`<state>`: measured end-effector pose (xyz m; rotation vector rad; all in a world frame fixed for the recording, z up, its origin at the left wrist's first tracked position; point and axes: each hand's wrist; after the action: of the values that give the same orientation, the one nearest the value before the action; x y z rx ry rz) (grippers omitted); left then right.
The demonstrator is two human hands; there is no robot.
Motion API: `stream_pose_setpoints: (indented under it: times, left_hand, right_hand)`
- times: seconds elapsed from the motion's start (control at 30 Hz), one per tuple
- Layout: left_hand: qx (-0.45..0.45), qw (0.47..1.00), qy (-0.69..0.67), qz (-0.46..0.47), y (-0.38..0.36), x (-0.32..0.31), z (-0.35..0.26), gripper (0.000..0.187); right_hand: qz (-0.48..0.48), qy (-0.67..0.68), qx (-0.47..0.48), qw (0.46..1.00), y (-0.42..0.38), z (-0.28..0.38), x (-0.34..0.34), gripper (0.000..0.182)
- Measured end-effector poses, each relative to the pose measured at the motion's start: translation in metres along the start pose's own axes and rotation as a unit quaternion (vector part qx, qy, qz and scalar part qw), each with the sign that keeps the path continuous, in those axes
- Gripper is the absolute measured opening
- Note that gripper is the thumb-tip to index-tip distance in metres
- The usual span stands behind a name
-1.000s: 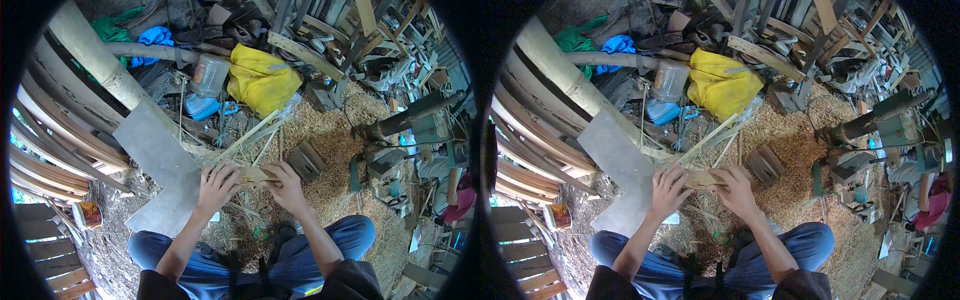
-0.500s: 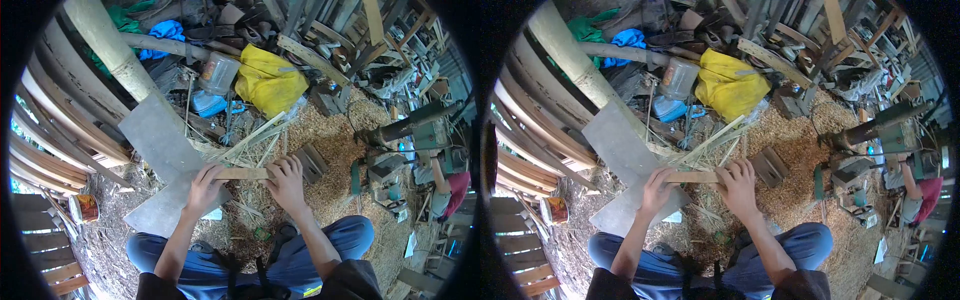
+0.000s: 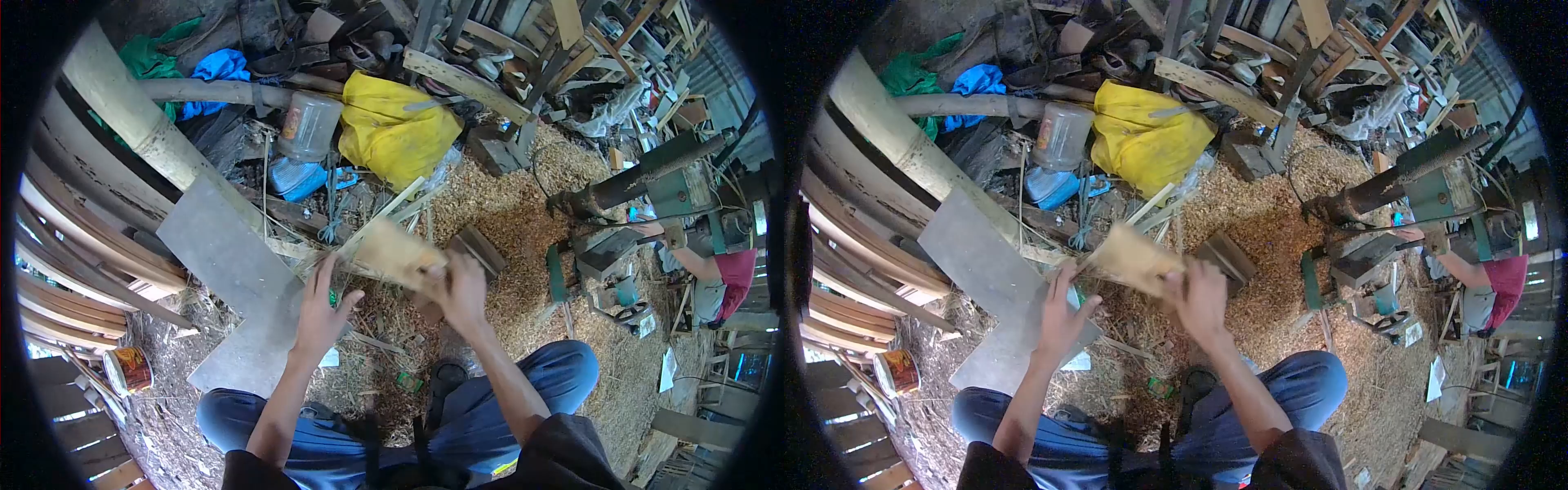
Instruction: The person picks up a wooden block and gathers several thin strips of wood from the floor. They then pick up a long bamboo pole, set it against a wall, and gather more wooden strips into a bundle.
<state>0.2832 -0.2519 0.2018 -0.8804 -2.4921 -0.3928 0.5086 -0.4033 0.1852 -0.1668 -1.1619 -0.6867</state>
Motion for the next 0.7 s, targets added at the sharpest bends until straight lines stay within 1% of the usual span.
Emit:
stream_pose_setpoints:
  times: [0.03, 0.07, 0.1, 0.13, 0.17, 0.2, 0.23, 0.27, 0.3, 0.37, 0.4, 0.47, 0.53, 0.57, 0.63, 0.67, 0.7]
  left_hand:
    - [-0.001, 1.0, 0.001, 0.004, 0.0, -0.001, -0.004, 0.067]
    - [0.006, 0.999, 0.015, 0.049, -0.002, -0.001, -0.006, 0.066]
    - [0.015, 0.995, 0.029, 0.093, -0.003, -0.002, -0.008, 0.066]
    - [0.02, 0.994, 0.03, 0.104, -0.004, -0.005, -0.007, 0.063]
    - [0.022, 0.994, 0.031, 0.105, -0.005, -0.006, -0.005, 0.063]
    - [0.026, 0.993, 0.018, 0.117, -0.006, -0.008, -0.002, 0.062]
    - [0.027, 0.991, 0.004, 0.13, -0.005, -0.01, 0.001, 0.061]
    - [0.023, 0.991, 0.003, 0.133, -0.005, -0.011, 0.003, 0.061]
    - [0.028, 0.99, 0.016, 0.139, -0.006, -0.012, 0.005, 0.059]
    - [0.035, 0.989, 0.028, 0.143, -0.004, -0.013, 0.006, 0.057]
    - [0.036, 0.989, 0.019, 0.145, -0.003, -0.012, 0.003, 0.055]
    - [0.035, 0.988, 0.007, 0.151, -0.003, -0.012, 0.003, 0.054]
    - [0.036, 0.987, 0.014, 0.155, -0.004, -0.014, 0.005, 0.05]
    - [0.034, 0.987, 0.014, 0.155, -0.006, -0.016, 0.008, 0.05]
    - [0.022, 0.988, 0.024, 0.152, -0.012, -0.016, 0.016, 0.047]
    - [0.02, 0.988, 0.027, 0.152, -0.014, -0.013, 0.015, 0.047]
    - [0.022, 0.986, 0.026, 0.162, -0.014, -0.01, 0.013, 0.047]
  right_hand:
    - [-0.041, -0.026, -0.023, 0.999, 0.004, -0.016, 0.004, 0.042]
    - [-0.021, -0.038, -0.05, 0.998, 0.01, -0.041, 0.003, 0.042]
    - [-0.025, -0.106, -0.102, 0.989, 0.011, -0.047, 0.011, 0.039]
    - [0.004, -0.122, -0.137, 0.983, 0.008, -0.07, 0.005, 0.045]
    - [0.007, -0.121, -0.138, 0.983, -0.003, -0.094, -0.014, 0.045]
    - [-0.016, -0.226, -0.142, 0.964, -0.02, -0.119, -0.038, 0.048]
    - [-0.041, -0.329, -0.146, 0.932, -0.031, -0.134, -0.053, 0.051]
    - [-0.006, -0.25, -0.202, 0.947, -0.033, -0.135, -0.058, 0.054]
    - [-0.01, -0.251, -0.204, 0.946, -0.03, -0.129, -0.055, 0.054]
    - [-0.025, -0.216, -0.075, 0.973, -0.019, -0.099, -0.034, 0.058]
    - [0.007, -0.158, -0.034, 0.987, -0.013, -0.079, -0.022, 0.067]
    - [0.061, -0.064, 0.017, 0.996, -0.023, -0.044, -0.031, 0.077]
    - [0.193, -0.092, 0.041, 0.976, -0.049, -0.035, -0.059, 0.088]
    - [0.191, -0.092, 0.04, 0.976, -0.061, -0.035, -0.069, 0.088]
    - [0.217, -0.159, 0.029, 0.963, -0.082, -0.036, -0.092, 0.098]
    - [0.216, -0.16, 0.032, 0.963, -0.086, -0.042, -0.103, 0.102]
    - [0.214, -0.159, 0.032, 0.963, -0.083, -0.039, -0.1, 0.102]
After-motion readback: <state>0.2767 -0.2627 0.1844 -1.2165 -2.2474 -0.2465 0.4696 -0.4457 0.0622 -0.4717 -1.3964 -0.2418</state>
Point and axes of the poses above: each hand's wrist, its own y-axis towards the middle knuckle, its own x-axis out of the back of the hand, z = x × y, and after that the axes turned 9 degrees about -y, right-handed
